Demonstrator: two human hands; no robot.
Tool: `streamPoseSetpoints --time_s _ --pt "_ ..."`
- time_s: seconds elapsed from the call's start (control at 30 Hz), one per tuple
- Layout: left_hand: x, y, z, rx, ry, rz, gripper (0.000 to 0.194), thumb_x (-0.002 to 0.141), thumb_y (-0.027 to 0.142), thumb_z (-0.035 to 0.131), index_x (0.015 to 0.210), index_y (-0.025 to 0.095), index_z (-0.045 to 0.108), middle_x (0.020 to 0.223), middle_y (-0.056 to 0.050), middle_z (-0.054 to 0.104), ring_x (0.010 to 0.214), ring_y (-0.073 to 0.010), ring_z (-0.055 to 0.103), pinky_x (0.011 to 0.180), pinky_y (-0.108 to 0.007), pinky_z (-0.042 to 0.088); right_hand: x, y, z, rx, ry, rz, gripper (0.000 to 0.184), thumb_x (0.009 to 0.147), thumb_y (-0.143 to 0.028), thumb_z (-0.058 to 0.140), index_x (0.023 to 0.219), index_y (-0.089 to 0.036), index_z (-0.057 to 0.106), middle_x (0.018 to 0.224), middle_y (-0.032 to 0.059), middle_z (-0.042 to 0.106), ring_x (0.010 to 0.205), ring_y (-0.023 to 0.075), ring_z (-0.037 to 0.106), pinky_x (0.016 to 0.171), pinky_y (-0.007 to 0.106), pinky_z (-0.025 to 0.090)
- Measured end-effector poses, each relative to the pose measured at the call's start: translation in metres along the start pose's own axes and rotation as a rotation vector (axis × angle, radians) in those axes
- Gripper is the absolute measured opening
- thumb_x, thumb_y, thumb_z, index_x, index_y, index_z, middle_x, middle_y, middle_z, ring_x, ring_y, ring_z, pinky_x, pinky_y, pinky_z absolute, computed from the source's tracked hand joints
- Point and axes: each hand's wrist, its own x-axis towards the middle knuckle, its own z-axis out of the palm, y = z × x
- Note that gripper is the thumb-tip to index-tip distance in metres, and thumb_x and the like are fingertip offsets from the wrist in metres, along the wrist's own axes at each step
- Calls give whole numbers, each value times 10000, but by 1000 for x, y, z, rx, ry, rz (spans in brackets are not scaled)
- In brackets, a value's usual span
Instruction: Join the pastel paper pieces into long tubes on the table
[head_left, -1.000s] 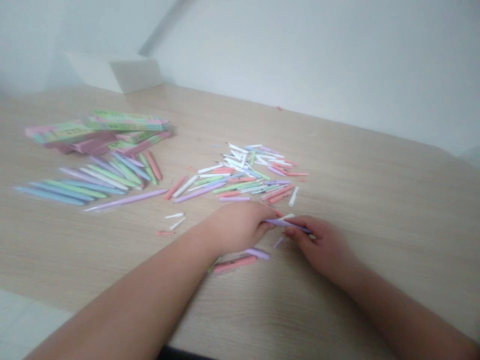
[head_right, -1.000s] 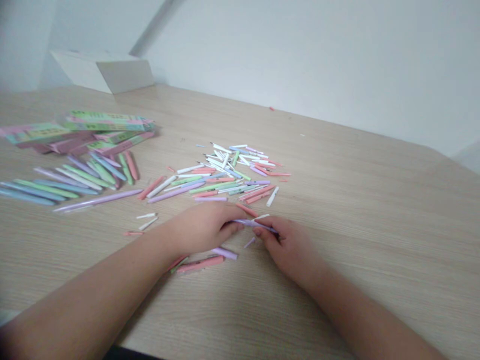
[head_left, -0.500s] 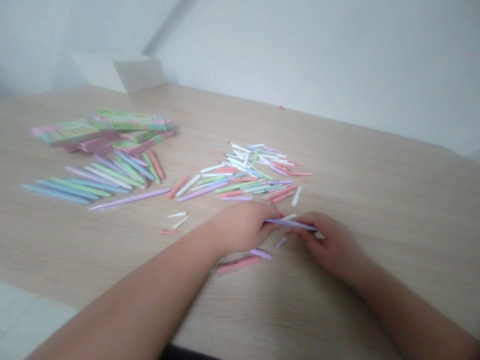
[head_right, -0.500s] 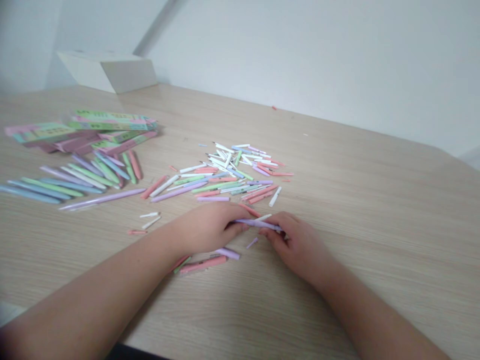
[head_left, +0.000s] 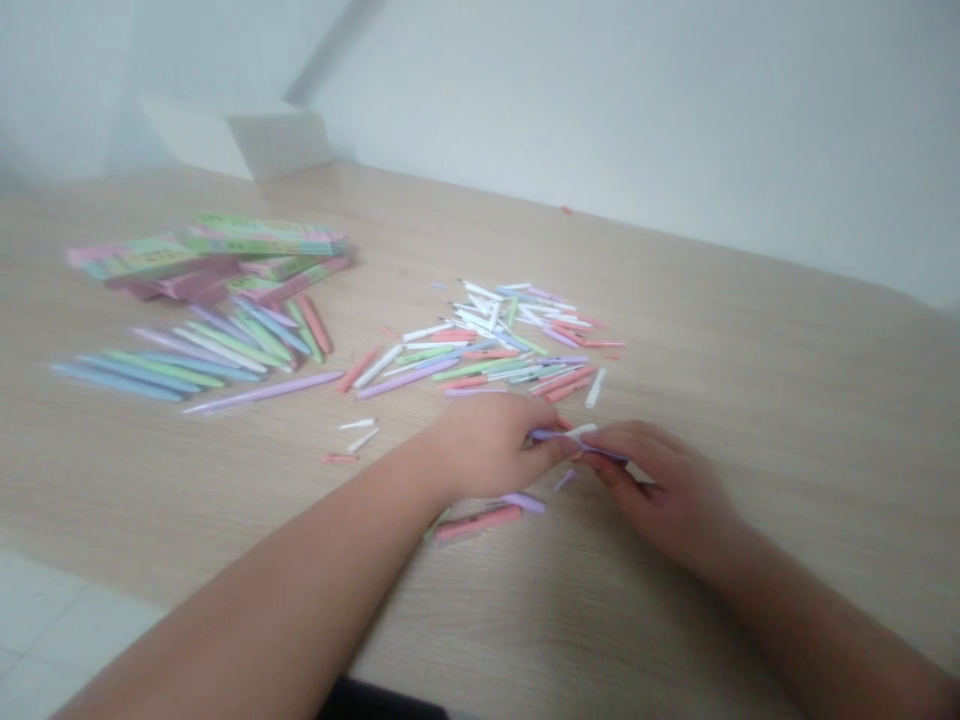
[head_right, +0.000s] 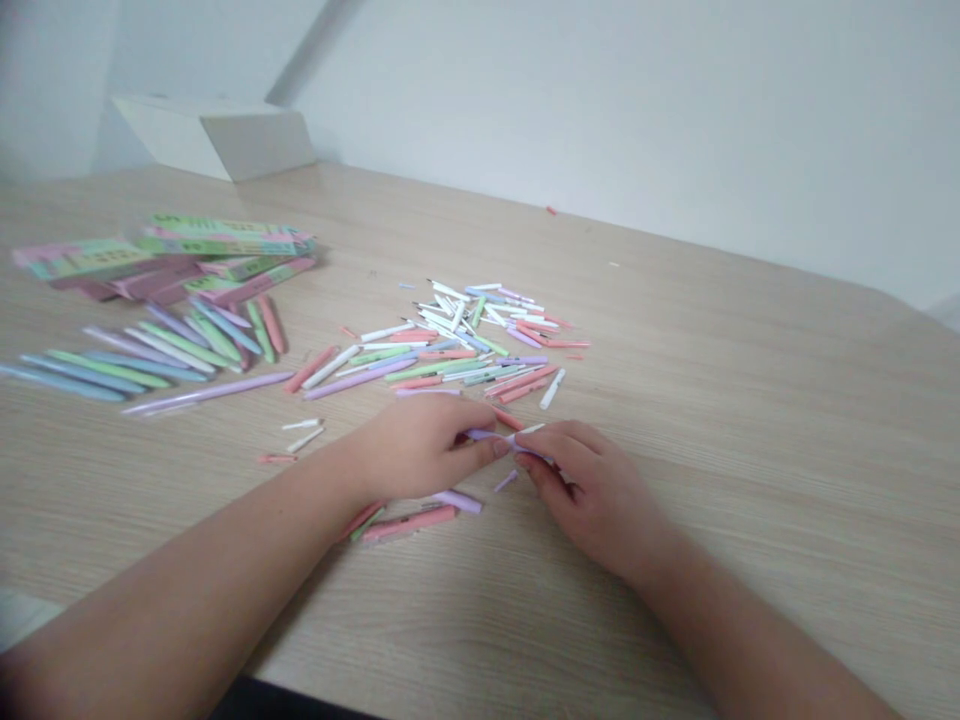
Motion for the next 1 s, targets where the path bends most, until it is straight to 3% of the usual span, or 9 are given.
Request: streamPoseSetpoints --time_s 0.3,0.53,0.67,0.87,1.0 --pt "-1 3 -4 -69 -50 -34 480 987 597 374 1133 297 719 1021 -21 752 920 -211 662 720 -306 422 -3 0 -2 42 76 -68 338 888 -80 672 1155 -288 661 1076 28 717 975 178 692 832 314 587" --pt "1 7 -6 -147 -167 -60 598 962 668 342 863 207 710 728 -18 668 675 -162 577 599 -285 336 -8 0 -20 -106 -57 -226 477 898 -74 634 1292 -344 629 1132 39 729 1017 230 697 887 385 589" --pt "2 4 -7 -181 -179 -48 546 975 604 360 816 193 682 695 -10 639 650 -148 572 575 -283 322 -9 -2 -21 -98 -65 -152 430 911 -136 627 1256 -391 652 1141 34 739 1029 254 706 902 421 591" --pt "4 3 -7 -110 -104 -54 528 962 617 385 963 233 747 777 -11 684 717 -162 606 580 -286 334 -3 -10 -4 -77 -64 120 282 950 -294 629 1227 -264 677 1089 61 772 902 234 749 768 361 621" --pt "5 2 -3 -78 -119 -47 558 981 623 338 1021 248 751 862 -21 728 771 -181 631 625 -286 369 0 -10 -3 -7 -53 151 207 961 -270 611 1142 -275 712 1069 38 778 930 230 746 797 365 612"
